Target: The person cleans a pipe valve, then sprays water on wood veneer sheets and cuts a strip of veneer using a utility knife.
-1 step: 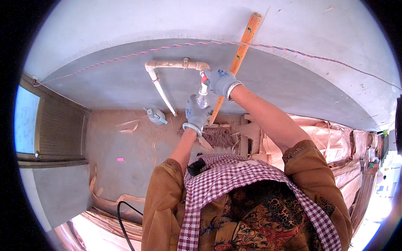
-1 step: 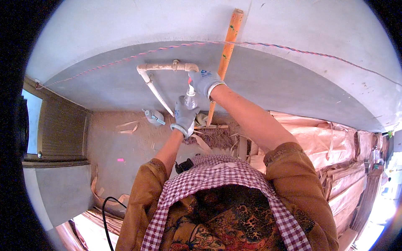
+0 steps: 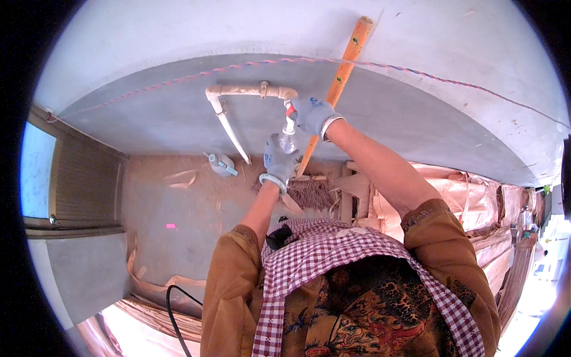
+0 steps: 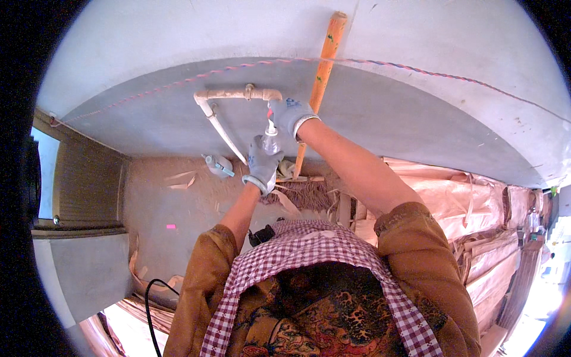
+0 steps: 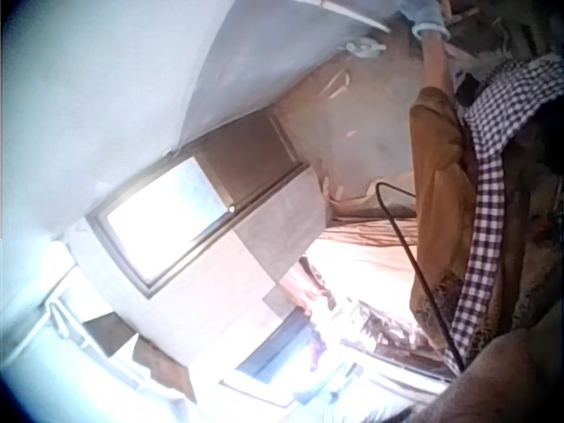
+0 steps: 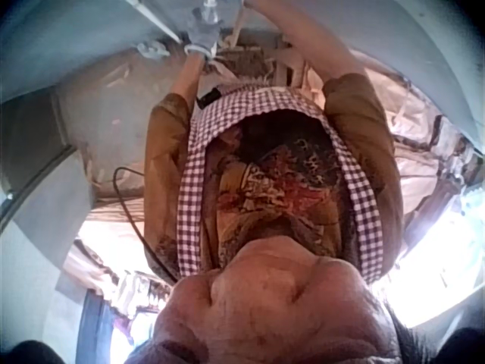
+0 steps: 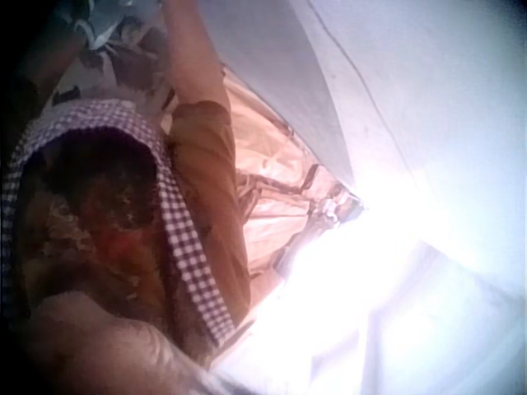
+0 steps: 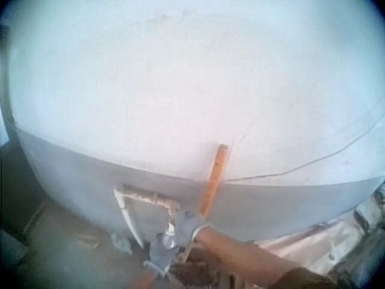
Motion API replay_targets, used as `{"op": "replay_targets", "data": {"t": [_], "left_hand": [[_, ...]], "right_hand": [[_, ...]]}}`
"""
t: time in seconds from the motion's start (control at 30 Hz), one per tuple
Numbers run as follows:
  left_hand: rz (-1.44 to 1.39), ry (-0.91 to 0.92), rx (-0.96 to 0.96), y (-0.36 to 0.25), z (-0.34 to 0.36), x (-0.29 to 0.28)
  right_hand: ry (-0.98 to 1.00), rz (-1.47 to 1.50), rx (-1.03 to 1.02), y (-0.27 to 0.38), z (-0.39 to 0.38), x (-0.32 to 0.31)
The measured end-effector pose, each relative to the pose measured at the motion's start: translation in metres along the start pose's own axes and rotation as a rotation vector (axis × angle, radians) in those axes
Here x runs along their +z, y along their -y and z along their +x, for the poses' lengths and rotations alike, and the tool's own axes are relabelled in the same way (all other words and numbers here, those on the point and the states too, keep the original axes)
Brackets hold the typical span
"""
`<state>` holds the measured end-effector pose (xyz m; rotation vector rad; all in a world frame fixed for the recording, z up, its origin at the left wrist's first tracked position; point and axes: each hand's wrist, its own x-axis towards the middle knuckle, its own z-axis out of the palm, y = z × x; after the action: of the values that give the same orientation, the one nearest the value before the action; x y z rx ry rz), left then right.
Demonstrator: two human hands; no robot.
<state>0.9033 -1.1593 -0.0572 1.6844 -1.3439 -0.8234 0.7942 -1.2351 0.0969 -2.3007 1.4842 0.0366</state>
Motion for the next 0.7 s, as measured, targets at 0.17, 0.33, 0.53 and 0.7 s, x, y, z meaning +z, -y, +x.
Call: {"op": "replay_targets", "data": {"t": [0.17,0.33,0.53,0.7], "left_hand": [[0.007,0.011,-0.008,-0.011,0.001,0.003],[-0.011,0.017,-0.022,-0.004,0.003,0.004],[-0.022,0.068,-0.059,0.002,0.008,0.009],[-0.028,0.029,-0.015,0.006,0.008,0.014]], "right_hand": [[-0.004,0.020,0.050,-0.012,0.012,0.006],[0.032,0.078,0.061,-0.010,0.013,0.006],[0.015,0.019,0.057,-0.013,0.014,0.009],[-0.021,0.111,0.073,-0.015,0.010,0.010]]}}
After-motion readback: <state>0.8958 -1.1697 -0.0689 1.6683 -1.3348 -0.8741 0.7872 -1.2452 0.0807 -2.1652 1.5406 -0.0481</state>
